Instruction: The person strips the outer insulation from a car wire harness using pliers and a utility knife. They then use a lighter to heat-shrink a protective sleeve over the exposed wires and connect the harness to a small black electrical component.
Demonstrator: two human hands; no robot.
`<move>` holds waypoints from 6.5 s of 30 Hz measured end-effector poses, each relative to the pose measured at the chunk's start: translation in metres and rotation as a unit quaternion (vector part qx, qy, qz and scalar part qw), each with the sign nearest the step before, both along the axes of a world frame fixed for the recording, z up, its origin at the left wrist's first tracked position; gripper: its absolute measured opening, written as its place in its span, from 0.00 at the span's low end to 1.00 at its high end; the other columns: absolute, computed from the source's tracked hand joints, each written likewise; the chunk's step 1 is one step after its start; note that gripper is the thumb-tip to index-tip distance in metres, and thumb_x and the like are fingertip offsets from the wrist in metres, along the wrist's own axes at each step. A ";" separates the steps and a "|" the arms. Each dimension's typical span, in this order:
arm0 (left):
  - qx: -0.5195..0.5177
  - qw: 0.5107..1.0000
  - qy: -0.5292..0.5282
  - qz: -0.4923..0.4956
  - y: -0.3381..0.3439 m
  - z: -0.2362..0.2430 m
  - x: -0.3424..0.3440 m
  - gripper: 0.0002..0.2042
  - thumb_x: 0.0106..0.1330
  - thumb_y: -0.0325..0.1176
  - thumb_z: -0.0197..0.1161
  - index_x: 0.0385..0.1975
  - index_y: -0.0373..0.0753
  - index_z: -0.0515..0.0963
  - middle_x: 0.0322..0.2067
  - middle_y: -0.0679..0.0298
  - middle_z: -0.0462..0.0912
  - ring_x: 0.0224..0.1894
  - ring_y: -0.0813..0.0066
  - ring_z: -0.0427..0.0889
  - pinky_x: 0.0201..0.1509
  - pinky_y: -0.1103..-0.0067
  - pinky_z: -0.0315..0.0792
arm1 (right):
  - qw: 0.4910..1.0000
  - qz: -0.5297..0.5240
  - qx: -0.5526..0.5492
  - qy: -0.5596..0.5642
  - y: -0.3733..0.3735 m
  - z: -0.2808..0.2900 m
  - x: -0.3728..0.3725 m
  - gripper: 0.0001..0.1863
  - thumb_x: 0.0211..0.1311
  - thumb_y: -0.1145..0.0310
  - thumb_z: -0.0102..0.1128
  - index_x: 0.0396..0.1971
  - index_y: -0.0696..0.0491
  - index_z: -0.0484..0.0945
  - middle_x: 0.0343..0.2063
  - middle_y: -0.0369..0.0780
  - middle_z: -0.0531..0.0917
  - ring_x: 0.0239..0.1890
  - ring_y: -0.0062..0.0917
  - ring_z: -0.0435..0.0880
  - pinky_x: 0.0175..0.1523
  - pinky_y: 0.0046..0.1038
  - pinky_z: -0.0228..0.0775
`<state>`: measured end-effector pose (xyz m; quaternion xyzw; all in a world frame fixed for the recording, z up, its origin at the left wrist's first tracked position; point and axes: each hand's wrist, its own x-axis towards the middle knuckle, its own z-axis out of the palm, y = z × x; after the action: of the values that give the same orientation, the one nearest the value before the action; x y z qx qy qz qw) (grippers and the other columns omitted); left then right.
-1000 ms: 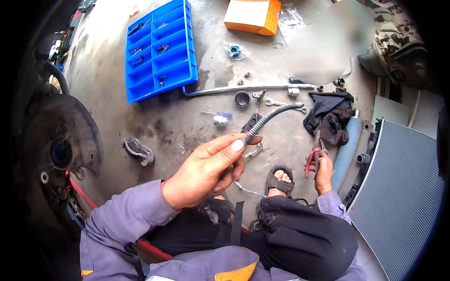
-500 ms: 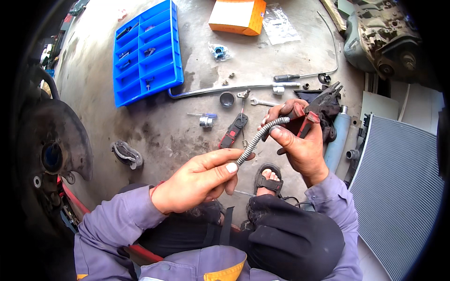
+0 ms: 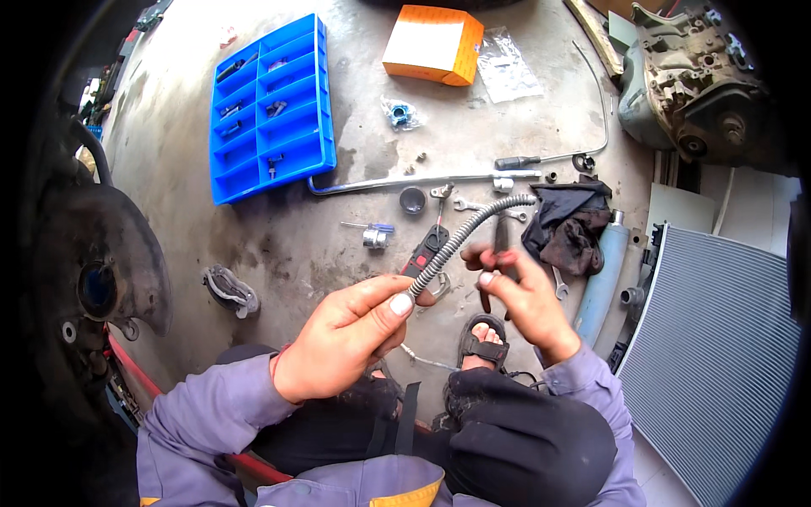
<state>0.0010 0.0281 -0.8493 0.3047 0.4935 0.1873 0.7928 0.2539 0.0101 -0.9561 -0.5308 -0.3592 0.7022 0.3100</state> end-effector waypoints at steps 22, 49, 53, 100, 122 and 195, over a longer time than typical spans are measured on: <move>0.124 0.987 0.092 -0.046 -0.010 -0.010 0.007 0.17 0.78 0.36 0.52 0.58 0.32 0.73 0.23 0.74 0.70 0.23 0.90 0.66 0.28 0.86 0.66 | 0.991 0.000 -0.043 0.127 -0.005 -0.015 -0.024 0.21 0.61 0.86 0.47 0.55 0.61 0.68 0.57 0.46 0.75 0.61 0.33 0.75 0.58 0.37 0.80; 0.177 0.951 0.228 -0.116 0.003 -0.005 0.009 0.17 0.78 0.35 0.53 0.62 0.36 0.72 0.34 0.73 0.78 0.28 0.91 0.73 0.27 0.86 0.72 | 0.964 0.084 0.186 -0.173 -0.004 -0.001 -0.008 0.26 0.51 0.78 0.54 0.54 0.60 0.68 0.49 0.47 0.77 0.49 0.35 0.81 0.52 0.34 0.73; 0.183 0.924 0.275 -0.192 0.007 -0.010 0.011 0.17 0.76 0.35 0.55 0.60 0.35 0.74 0.25 0.73 0.75 0.23 0.90 0.74 0.25 0.84 0.72 | 0.941 0.105 0.236 -0.218 0.006 0.013 -0.008 0.27 0.50 0.77 0.56 0.55 0.59 0.68 0.47 0.50 0.76 0.49 0.45 0.80 0.52 0.38 0.73; 0.321 0.891 0.271 -0.169 0.026 -0.012 0.035 0.17 0.70 0.37 0.62 0.52 0.32 0.75 0.29 0.52 0.79 0.32 0.59 0.81 0.38 0.71 0.73 | 0.896 0.037 0.338 -0.286 -0.007 -0.009 -0.038 0.15 0.49 0.79 0.64 0.40 0.56 0.74 0.30 0.43 0.79 0.31 0.41 0.82 0.37 0.35 0.75; 0.158 0.924 -0.115 -0.328 0.019 -0.002 -0.007 0.10 0.72 0.31 0.60 0.38 0.28 0.79 0.30 0.52 0.79 0.29 0.58 0.78 0.36 0.69 0.71 | 0.865 0.404 0.122 0.272 0.001 0.025 0.003 0.14 0.54 0.74 0.64 0.41 0.57 0.77 0.34 0.42 0.85 0.35 0.31 0.83 0.43 0.32 0.75; 0.311 0.934 0.082 0.159 0.034 -0.034 0.040 0.23 0.80 0.51 0.40 0.26 0.39 0.62 0.17 0.61 0.71 0.20 0.74 0.74 0.28 0.77 0.73 | 0.956 0.131 -0.133 0.225 -0.007 0.003 -0.053 0.18 0.74 0.66 0.55 0.57 0.59 0.73 0.24 0.34 0.77 0.25 0.16 0.73 0.31 0.18 0.65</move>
<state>0.0410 0.0623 -0.8834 0.4676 0.5161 0.4293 0.5751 0.2009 0.0036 -0.9532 -0.3442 -0.2500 0.8791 0.2148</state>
